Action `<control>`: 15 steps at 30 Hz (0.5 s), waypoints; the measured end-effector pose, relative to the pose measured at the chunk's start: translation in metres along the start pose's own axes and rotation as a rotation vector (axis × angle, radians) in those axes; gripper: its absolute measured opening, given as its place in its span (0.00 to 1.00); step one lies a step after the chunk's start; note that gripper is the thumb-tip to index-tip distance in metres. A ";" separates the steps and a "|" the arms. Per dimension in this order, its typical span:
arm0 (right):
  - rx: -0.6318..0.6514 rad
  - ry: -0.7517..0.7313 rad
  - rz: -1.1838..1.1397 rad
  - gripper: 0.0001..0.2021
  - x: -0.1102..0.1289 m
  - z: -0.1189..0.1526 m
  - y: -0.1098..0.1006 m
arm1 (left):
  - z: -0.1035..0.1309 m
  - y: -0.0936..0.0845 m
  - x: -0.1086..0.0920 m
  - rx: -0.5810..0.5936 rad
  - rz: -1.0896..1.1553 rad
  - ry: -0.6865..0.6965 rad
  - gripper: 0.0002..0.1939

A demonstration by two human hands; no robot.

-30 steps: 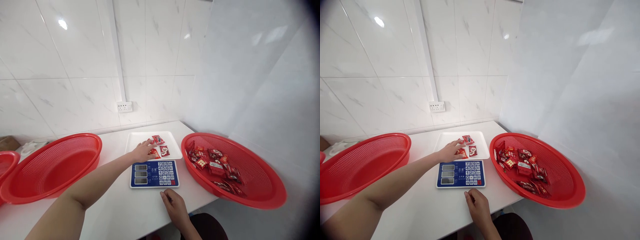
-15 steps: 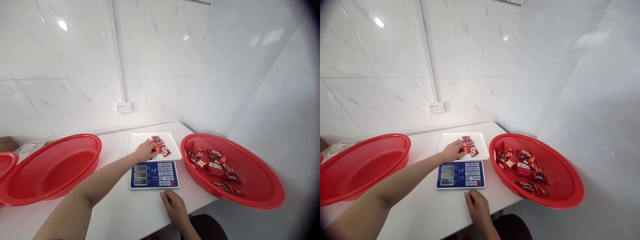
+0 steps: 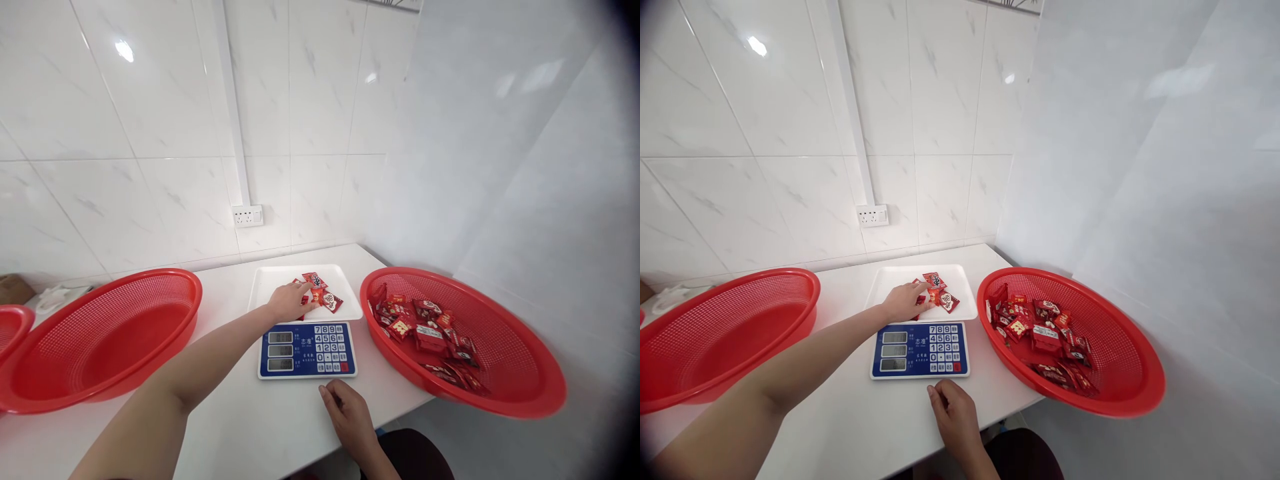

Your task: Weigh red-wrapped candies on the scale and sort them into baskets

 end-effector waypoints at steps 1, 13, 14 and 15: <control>0.002 0.002 -0.002 0.18 0.000 0.000 0.000 | 0.000 0.000 0.000 0.002 0.000 0.001 0.26; 0.013 0.015 -0.011 0.18 -0.002 0.002 0.002 | -0.004 -0.002 -0.010 0.055 0.054 0.041 0.26; 0.014 0.015 -0.012 0.17 -0.002 0.002 0.002 | -0.005 -0.002 -0.011 0.059 0.063 0.046 0.26; 0.014 0.016 -0.014 0.17 -0.002 0.002 0.002 | -0.006 -0.002 -0.011 0.062 0.072 0.049 0.25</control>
Point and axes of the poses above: each hand's wrist, its own z-axis away from the middle knuckle, its own y-axis out of the palm, x = y × z, the point moved 7 cm from there along -z, towards the middle knuckle, and after that the axes turned 5 degrees about z, right-handed, at the moved point
